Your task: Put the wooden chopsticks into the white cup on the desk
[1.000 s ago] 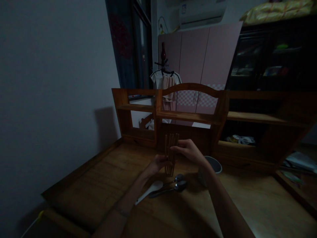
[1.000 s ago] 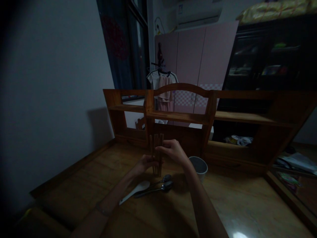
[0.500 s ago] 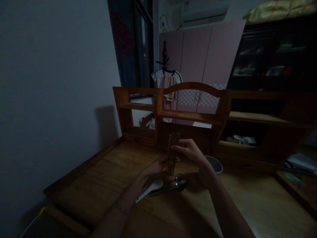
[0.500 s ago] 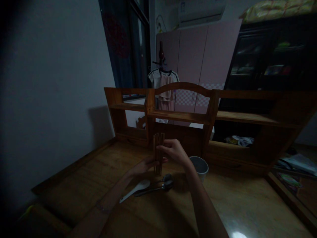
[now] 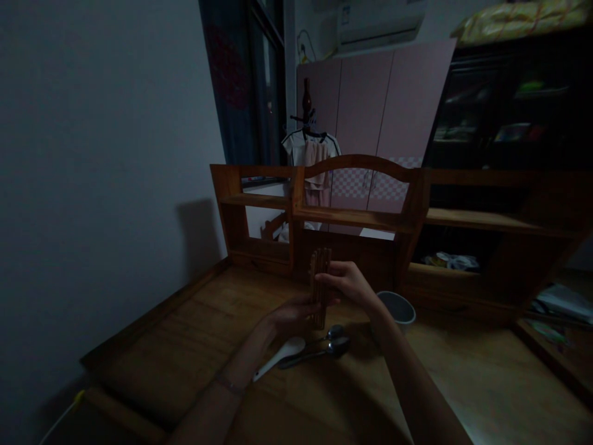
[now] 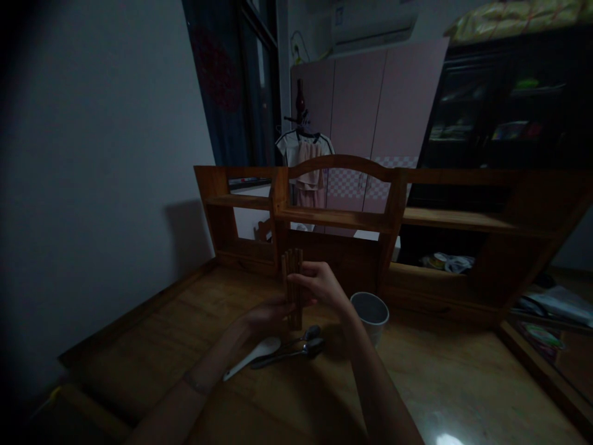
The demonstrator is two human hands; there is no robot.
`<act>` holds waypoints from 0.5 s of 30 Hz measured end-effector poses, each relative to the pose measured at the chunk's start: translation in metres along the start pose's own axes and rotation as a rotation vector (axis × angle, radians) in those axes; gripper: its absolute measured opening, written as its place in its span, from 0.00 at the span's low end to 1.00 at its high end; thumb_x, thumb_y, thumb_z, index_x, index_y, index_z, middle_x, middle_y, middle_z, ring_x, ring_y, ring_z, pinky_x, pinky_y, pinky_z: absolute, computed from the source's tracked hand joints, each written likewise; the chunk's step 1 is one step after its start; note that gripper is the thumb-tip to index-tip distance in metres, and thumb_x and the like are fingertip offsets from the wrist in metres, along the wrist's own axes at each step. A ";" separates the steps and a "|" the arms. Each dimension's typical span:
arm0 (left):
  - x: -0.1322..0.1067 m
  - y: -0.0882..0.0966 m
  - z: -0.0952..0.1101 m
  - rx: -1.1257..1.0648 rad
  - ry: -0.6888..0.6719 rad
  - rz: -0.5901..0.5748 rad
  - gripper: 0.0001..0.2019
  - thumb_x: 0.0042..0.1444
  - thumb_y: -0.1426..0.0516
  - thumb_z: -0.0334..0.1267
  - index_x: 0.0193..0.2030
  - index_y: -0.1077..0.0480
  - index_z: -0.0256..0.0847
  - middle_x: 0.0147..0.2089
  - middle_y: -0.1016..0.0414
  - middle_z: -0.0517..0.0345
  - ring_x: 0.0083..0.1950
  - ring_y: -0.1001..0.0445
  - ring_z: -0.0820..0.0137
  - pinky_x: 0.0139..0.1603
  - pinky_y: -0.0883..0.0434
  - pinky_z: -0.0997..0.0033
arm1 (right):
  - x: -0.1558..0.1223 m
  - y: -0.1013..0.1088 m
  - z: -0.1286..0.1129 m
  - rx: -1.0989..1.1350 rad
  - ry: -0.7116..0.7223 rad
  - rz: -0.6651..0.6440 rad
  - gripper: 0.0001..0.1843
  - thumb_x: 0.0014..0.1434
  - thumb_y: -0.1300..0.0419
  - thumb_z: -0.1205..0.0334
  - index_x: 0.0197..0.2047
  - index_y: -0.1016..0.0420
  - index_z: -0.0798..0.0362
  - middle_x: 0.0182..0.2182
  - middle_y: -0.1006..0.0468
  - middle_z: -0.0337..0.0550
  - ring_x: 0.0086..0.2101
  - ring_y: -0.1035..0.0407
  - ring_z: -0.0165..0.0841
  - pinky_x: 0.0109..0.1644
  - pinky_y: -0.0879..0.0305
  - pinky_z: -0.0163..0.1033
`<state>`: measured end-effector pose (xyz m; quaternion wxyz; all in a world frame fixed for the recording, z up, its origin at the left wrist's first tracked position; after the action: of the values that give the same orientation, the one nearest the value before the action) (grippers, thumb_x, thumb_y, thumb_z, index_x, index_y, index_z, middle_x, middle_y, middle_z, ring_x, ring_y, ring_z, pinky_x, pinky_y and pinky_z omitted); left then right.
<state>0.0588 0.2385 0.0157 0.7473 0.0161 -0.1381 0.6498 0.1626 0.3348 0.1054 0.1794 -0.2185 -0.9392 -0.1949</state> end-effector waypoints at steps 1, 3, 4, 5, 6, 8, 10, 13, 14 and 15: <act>0.000 0.000 0.000 0.000 0.009 -0.010 0.22 0.57 0.38 0.47 0.56 0.28 0.40 0.59 0.29 0.43 0.62 0.34 0.55 0.64 0.42 0.56 | 0.000 -0.001 0.001 0.016 -0.017 0.001 0.19 0.56 0.32 0.50 0.42 0.20 0.58 0.35 0.22 0.44 0.37 0.28 0.41 0.36 0.33 0.37; 0.000 -0.001 0.000 0.002 0.025 -0.025 0.22 0.58 0.39 0.46 0.57 0.29 0.39 0.60 0.30 0.43 0.63 0.35 0.55 0.64 0.42 0.56 | 0.000 -0.002 0.003 0.053 -0.035 -0.004 0.19 0.55 0.31 0.50 0.42 0.20 0.58 0.36 0.21 0.45 0.38 0.27 0.43 0.38 0.32 0.38; -0.001 -0.001 0.000 0.002 0.026 -0.032 0.22 0.58 0.39 0.46 0.57 0.29 0.39 0.60 0.30 0.43 0.63 0.36 0.55 0.64 0.42 0.56 | -0.001 -0.003 0.003 0.074 -0.036 -0.010 0.19 0.54 0.30 0.51 0.42 0.20 0.58 0.37 0.21 0.46 0.38 0.27 0.43 0.39 0.31 0.39; -0.001 -0.002 0.000 0.001 0.023 -0.040 0.22 0.59 0.40 0.45 0.58 0.29 0.39 0.60 0.31 0.43 0.63 0.36 0.55 0.65 0.43 0.56 | -0.001 -0.004 0.004 0.096 -0.033 -0.016 0.19 0.54 0.30 0.52 0.42 0.20 0.58 0.37 0.21 0.46 0.39 0.27 0.43 0.40 0.31 0.40; -0.001 -0.002 0.001 -0.003 0.018 -0.046 0.21 0.60 0.41 0.45 0.58 0.30 0.39 0.60 0.31 0.44 0.64 0.36 0.55 0.65 0.43 0.56 | -0.001 -0.005 0.004 0.113 -0.029 -0.021 0.19 0.53 0.29 0.53 0.42 0.20 0.58 0.38 0.21 0.47 0.39 0.27 0.43 0.41 0.31 0.40; -0.001 -0.002 -0.001 -0.017 0.015 -0.054 0.21 0.60 0.41 0.44 0.58 0.29 0.39 0.60 0.31 0.44 0.64 0.37 0.54 0.65 0.43 0.56 | 0.000 -0.009 0.006 0.129 -0.029 -0.030 0.20 0.52 0.28 0.53 0.43 0.19 0.58 0.39 0.20 0.47 0.40 0.27 0.43 0.42 0.31 0.40; -0.001 0.000 -0.005 -0.038 0.022 -0.046 0.21 0.59 0.40 0.45 0.57 0.29 0.39 0.60 0.30 0.43 0.63 0.36 0.54 0.64 0.42 0.56 | 0.002 -0.013 0.010 0.135 -0.041 -0.029 0.20 0.51 0.28 0.52 0.42 0.19 0.58 0.39 0.20 0.48 0.40 0.26 0.43 0.42 0.30 0.39; 0.001 0.003 -0.012 -0.054 0.043 -0.031 0.22 0.58 0.39 0.45 0.57 0.29 0.38 0.60 0.31 0.42 0.63 0.36 0.54 0.63 0.40 0.57 | 0.004 -0.016 0.017 0.133 -0.076 -0.014 0.20 0.51 0.28 0.50 0.41 0.18 0.58 0.37 0.20 0.47 0.38 0.26 0.42 0.38 0.31 0.37; 0.002 0.005 -0.013 -0.059 0.045 -0.028 0.22 0.58 0.39 0.44 0.57 0.29 0.38 0.61 0.32 0.42 0.63 0.35 0.54 0.62 0.39 0.57 | 0.005 -0.017 0.019 0.131 -0.086 -0.007 0.20 0.50 0.28 0.50 0.41 0.18 0.58 0.37 0.20 0.47 0.37 0.25 0.42 0.37 0.31 0.37; 0.002 0.007 -0.014 -0.058 0.040 -0.017 0.22 0.57 0.38 0.44 0.57 0.28 0.38 0.61 0.32 0.42 0.62 0.35 0.54 0.61 0.38 0.58 | 0.005 -0.016 0.021 0.132 -0.091 -0.001 0.20 0.50 0.28 0.51 0.41 0.18 0.58 0.36 0.19 0.47 0.37 0.25 0.42 0.36 0.31 0.36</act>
<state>0.0553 0.2447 0.0021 0.7556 -0.0174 -0.1416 0.6393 0.1455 0.3324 0.0852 0.1504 -0.2144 -0.9573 -0.1226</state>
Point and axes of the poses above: each hand's wrist, its own x-axis towards the middle knuckle, its own y-axis out of the back of the hand, z = x × y, the point moved 4 cm from there along x, towards the middle knuckle
